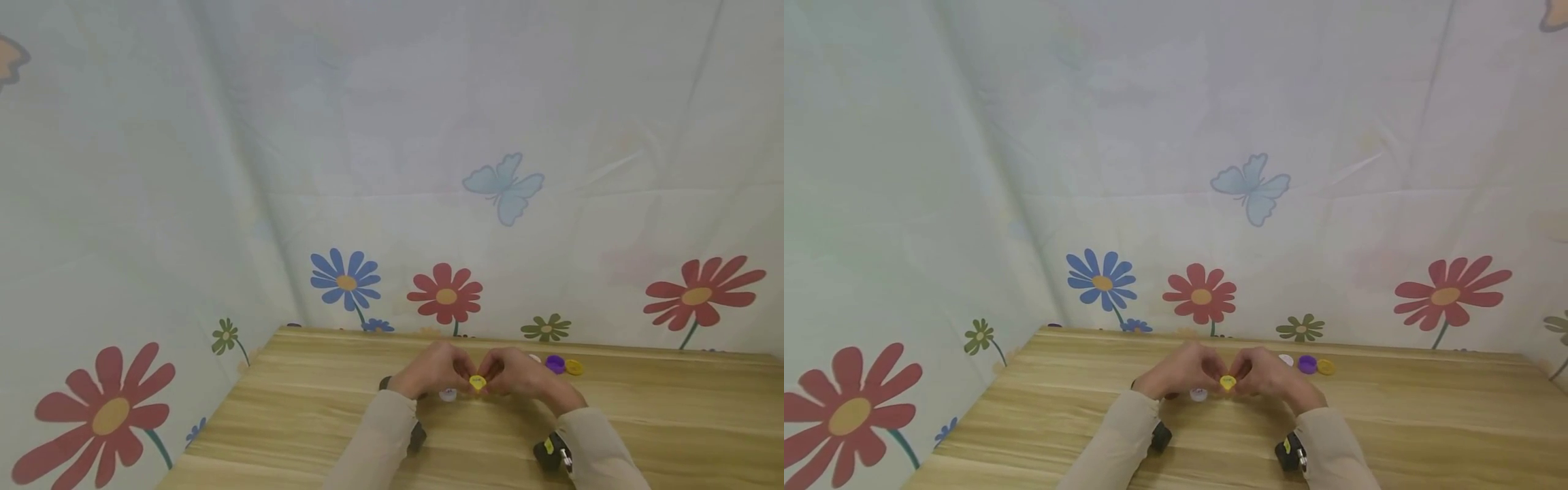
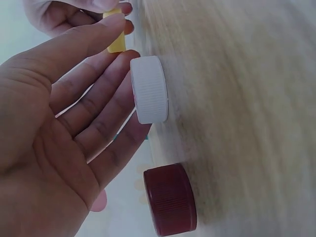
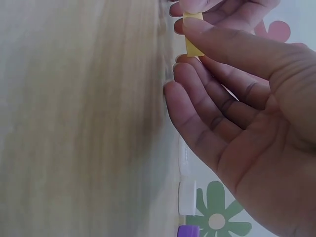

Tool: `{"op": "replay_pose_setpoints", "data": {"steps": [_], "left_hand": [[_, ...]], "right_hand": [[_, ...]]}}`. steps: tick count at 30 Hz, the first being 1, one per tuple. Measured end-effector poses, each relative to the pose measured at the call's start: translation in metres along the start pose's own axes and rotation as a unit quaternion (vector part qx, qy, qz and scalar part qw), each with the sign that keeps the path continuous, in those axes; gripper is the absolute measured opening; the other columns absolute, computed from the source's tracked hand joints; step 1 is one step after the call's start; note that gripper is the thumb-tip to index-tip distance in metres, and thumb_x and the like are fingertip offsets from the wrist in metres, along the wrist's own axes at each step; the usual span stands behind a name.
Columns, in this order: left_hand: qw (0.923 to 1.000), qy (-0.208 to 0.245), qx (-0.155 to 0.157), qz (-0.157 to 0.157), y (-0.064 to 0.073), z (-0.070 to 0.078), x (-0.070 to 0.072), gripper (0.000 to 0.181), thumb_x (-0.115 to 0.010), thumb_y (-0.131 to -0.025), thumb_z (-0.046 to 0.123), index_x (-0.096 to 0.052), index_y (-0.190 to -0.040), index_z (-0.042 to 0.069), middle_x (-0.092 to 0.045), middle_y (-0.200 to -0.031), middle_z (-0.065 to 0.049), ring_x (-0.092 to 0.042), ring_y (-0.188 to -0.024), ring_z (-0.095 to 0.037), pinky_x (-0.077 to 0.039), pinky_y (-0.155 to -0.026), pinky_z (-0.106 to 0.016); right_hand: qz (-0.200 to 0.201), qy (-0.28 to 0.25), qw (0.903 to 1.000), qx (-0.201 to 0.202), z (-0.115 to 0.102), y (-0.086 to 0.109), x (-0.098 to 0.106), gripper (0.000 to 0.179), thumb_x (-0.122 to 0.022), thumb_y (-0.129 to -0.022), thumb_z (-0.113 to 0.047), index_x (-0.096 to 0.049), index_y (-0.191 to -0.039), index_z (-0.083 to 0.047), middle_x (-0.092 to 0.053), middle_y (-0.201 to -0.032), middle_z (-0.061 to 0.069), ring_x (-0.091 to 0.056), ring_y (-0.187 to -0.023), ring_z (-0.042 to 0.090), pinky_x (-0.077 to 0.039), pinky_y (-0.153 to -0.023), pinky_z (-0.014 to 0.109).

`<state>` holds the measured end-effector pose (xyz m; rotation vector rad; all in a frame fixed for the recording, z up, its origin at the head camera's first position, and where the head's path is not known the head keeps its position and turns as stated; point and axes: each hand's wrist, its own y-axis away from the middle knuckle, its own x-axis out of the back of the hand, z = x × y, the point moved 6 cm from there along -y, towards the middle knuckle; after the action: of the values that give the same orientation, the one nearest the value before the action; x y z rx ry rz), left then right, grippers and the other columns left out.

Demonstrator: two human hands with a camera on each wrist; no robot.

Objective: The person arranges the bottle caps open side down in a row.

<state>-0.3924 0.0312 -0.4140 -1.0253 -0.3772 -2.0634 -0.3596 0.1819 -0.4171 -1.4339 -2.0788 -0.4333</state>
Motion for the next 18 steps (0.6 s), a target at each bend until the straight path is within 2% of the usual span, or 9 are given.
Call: {"op": "replay_pose_setpoints", "data": {"steps": [6,18], "left_hand": [[0.9997,-0.025,0.004,-0.006,0.0019,0.003,-0.0002,0.015,-0.093,-0.082,0.009,-0.082,-0.091,0.014,-0.068,-0.076,0.012,-0.059,-0.073,-0.008,-0.051,-0.072,-0.021],[0.9987,-0.049,-0.005,-0.011,0.0028,0.0053,-0.0012,0.015,-0.094,-0.081,0.009,-0.084,-0.092,0.011,-0.068,-0.075,0.013,-0.059,-0.073,-0.006,-0.051,-0.073,-0.019]], "right_hand": [[-0.024,-0.024,0.9992,0.021,0.0007,0.0004,-0.003,0.025,-0.087,-0.082,0.003,-0.068,-0.098,0.001,-0.068,-0.09,0.007,-0.063,-0.08,0.019,-0.055,-0.067,0.03],[-0.027,-0.002,0.9995,0.015,-0.0002,0.0014,-0.0045,0.027,-0.089,-0.079,0.002,-0.068,-0.096,0.001,-0.068,-0.088,0.005,-0.062,-0.081,0.018,-0.055,-0.071,0.03]]}}
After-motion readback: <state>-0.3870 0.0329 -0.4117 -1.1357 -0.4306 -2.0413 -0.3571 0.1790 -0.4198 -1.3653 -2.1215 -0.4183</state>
